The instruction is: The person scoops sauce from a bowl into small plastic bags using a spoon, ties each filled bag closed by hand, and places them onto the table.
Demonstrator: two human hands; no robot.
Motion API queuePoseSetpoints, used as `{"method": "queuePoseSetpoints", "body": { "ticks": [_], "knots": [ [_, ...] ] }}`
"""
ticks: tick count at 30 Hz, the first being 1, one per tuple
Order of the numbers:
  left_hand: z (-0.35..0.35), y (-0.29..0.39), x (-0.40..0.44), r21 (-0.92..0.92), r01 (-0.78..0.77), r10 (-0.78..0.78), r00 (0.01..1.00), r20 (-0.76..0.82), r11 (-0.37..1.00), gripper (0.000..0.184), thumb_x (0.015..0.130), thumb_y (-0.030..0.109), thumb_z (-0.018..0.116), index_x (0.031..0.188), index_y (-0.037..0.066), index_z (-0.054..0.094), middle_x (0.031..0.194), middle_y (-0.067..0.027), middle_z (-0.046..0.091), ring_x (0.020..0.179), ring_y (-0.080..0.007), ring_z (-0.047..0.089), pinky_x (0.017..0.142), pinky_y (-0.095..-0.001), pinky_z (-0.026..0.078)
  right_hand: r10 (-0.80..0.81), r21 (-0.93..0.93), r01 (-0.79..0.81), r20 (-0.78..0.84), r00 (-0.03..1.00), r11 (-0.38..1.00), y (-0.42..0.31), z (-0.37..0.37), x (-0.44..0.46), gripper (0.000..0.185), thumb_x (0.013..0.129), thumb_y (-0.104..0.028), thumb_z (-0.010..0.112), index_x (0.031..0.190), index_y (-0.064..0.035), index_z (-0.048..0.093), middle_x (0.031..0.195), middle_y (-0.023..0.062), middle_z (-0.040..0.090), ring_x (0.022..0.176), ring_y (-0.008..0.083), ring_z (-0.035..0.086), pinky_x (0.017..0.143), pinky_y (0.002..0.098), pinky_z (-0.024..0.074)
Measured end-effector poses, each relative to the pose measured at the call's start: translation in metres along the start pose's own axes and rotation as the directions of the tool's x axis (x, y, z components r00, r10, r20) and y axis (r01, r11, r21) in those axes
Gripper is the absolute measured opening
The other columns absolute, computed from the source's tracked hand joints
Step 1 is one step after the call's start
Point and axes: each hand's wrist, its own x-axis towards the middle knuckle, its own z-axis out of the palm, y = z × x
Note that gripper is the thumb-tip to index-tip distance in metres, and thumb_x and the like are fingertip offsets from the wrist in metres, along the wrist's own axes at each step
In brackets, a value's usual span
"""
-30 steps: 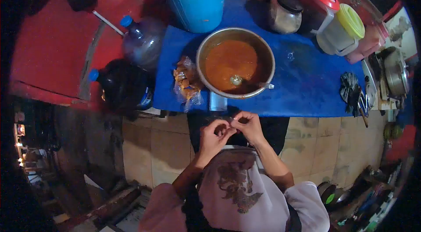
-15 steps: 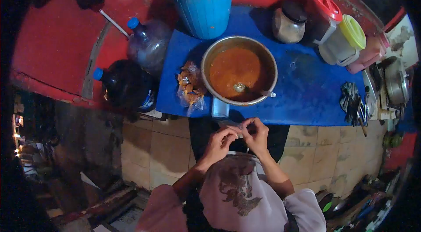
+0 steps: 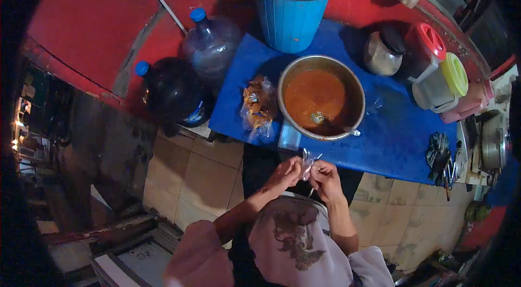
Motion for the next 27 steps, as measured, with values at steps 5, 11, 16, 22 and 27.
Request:
{"method": "queuePoseSetpoints", "body": {
  "ticks": [5,11,16,22,27],
  "knots": [
    [0.004,0.013,-0.018,0.819,-0.014,0.173,0.979,-0.104,0.574,0.012,0.088,0.017,0.063,0.089,0.005,0.064,0.080,0.0032,0.057,0.062,-0.0045,0.047,0.049,-0.0206,0.031,-0.294,-0.329,0.216,-0.207,0.933,0.919,0.007,0.010,-0.001,0.021,0.077,-0.007,0.076,0.095,0.0004,0.069,0.071,0.0012,0.065,0.056,0.0032,0.049,0.049,0.0190,0.0347],
    [0.016,0.001,-0.030,0.495,-0.361,0.455,0.887,-0.079,0.790,0.016,0.091,0.008,0.054,0.099,-0.003,0.062,0.105,-0.0114,0.059,0.101,-0.0185,0.054,0.082,-0.0300,0.049,-0.215,-0.157,0.176,-0.290,0.933,0.972,-0.006,0.011,0.005,0.032,0.079,-0.001,0.070,0.107,-0.0031,0.054,0.068,0.0009,0.063,0.061,0.0046,0.054,0.055,0.0192,0.0404],
    [-0.001,-0.005,-0.029,0.311,-0.255,0.315,0.935,-0.161,0.916,0.018,0.092,0.015,0.056,0.104,0.002,0.061,0.090,0.0002,0.060,0.082,-0.0076,0.054,0.071,-0.0236,0.042,-0.377,-0.259,0.313,-0.254,0.891,0.914,0.001,0.022,0.007,0.034,0.081,0.001,0.068,0.103,-0.0068,0.043,0.071,0.0031,0.064,0.061,0.0067,0.055,0.055,0.0202,0.0424],
    [0.010,0.009,-0.022,0.438,-0.148,0.162,0.987,0.006,0.887,0.024,0.090,0.013,0.056,0.110,0.002,0.059,0.106,-0.0058,0.061,0.097,-0.0136,0.055,0.086,-0.0284,0.041,-0.251,-0.148,0.217,-0.283,0.926,0.965,0.012,0.016,0.015,0.031,0.083,-0.002,0.066,0.099,-0.0095,0.041,0.072,0.0037,0.062,0.060,0.0083,0.055,0.052,0.0215,0.0422],
    [0.014,0.004,-0.003,-0.406,-0.270,0.341,0.933,0.112,0.873,0.038,0.085,0.016,0.050,0.117,-0.003,0.054,0.121,-0.0187,0.057,0.115,-0.0311,0.053,0.102,-0.0423,0.038,0.057,0.185,0.002,-0.315,0.947,0.983,-0.003,0.022,0.015,0.024,0.087,-0.003,0.061,0.098,-0.0124,0.041,0.073,0.0021,0.059,0.055,0.0081,0.051,0.044,0.0207,0.0354]
  ]
}}
